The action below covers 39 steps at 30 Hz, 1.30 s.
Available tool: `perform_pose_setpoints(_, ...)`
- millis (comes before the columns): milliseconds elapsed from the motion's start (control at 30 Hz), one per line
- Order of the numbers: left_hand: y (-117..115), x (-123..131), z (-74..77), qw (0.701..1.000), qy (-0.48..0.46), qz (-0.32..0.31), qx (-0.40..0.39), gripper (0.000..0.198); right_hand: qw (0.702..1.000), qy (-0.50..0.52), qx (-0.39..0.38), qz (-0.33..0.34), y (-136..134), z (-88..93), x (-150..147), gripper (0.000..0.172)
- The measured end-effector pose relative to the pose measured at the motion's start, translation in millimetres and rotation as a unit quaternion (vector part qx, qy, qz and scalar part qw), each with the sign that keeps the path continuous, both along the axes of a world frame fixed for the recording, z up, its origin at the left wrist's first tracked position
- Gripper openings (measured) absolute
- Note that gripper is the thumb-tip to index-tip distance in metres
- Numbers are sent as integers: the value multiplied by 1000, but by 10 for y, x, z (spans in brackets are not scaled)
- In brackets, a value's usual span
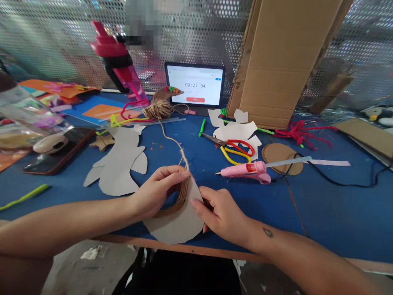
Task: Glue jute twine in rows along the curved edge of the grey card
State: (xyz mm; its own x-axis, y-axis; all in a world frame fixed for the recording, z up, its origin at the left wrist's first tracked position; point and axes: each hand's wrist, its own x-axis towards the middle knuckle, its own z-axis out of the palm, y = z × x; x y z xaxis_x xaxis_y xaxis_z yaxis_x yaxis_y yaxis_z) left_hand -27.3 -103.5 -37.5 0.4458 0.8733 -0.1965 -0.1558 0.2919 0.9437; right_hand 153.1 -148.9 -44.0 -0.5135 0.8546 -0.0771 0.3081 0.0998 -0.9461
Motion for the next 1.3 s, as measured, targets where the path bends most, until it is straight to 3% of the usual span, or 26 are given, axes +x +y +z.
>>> perform_pose_setpoints(233,-64,2,-49,1000,-2,15,1,23,1000,1,4,-1,-18,-60,-25,20)
perform_pose_setpoints(500,-126,-106,-20,995,53,-82,27,26,995,-45,90,-21,-5,-33,41,26)
perform_pose_setpoints(567,-144,-124,-29,992,59,-110,8,28,996,-26,70,-49,14,-10,72,20)
perform_pose_setpoints(733,-165,-126,-68,986,64,-155,2,29,996,61,-34,-49,27,-17,96,30)
perform_pose_setpoints(1000,-170,-135,-132,984,59,-168,-18,32,984,118,-109,-75,26,-52,80,25)
perform_pose_setpoints(1300,-175,-139,-119,985,57,-162,-24,32,986,115,-99,-62,36,-67,102,25)
